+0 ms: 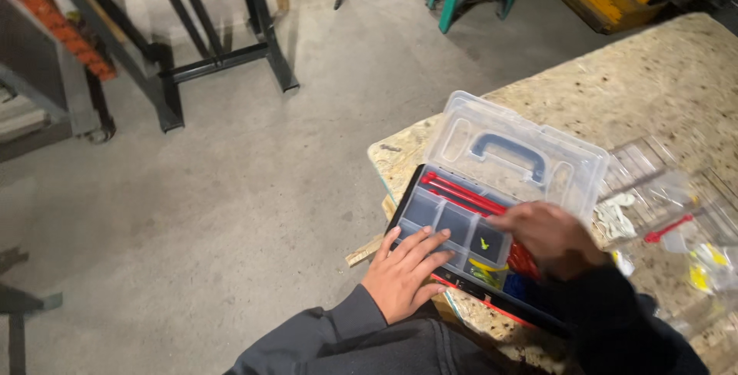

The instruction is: The person transfers small fishing lures and accessories from several clear plastic trays into a compartmentalized tackle box on a workbench. They handle items one at a time, placing them into specific compartments, and close the tackle box at the end.

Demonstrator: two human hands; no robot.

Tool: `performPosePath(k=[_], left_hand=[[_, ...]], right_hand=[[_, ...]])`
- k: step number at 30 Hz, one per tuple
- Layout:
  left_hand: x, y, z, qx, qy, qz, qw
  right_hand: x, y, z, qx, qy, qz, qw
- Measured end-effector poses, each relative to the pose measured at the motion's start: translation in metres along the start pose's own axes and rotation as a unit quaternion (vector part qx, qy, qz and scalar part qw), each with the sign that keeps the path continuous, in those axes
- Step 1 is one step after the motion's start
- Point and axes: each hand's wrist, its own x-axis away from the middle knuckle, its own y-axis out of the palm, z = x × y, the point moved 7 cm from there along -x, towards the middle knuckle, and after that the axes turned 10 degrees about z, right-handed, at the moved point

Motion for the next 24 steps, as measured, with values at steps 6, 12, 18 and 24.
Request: performPosePath(k=[6,12,18,24], left_hand=[[0.006,-0.007,-0.011,-0.079,0.011,0.026,0.996],[0.0,0.005,0.0,-0.127,0.042,0.052,0.99],[0.002,0.027,-0.004,-0.135,0.028,0.032,0.99],[0.001,0.034,-0.005,-0.149,0.036,0.032,0.988]], right_hand=[[0.07,-0.05,0.116,0.153,0.156,0.066,0.974],[0.153,-0.09,0.169,0.219,0.381,0.019,0.898],[0.213,-0.073,0.235,0.232,0.448,-0.05,0.862],[0.236,-0.066,0.258,0.229,0.516,-0.039,0.824]])
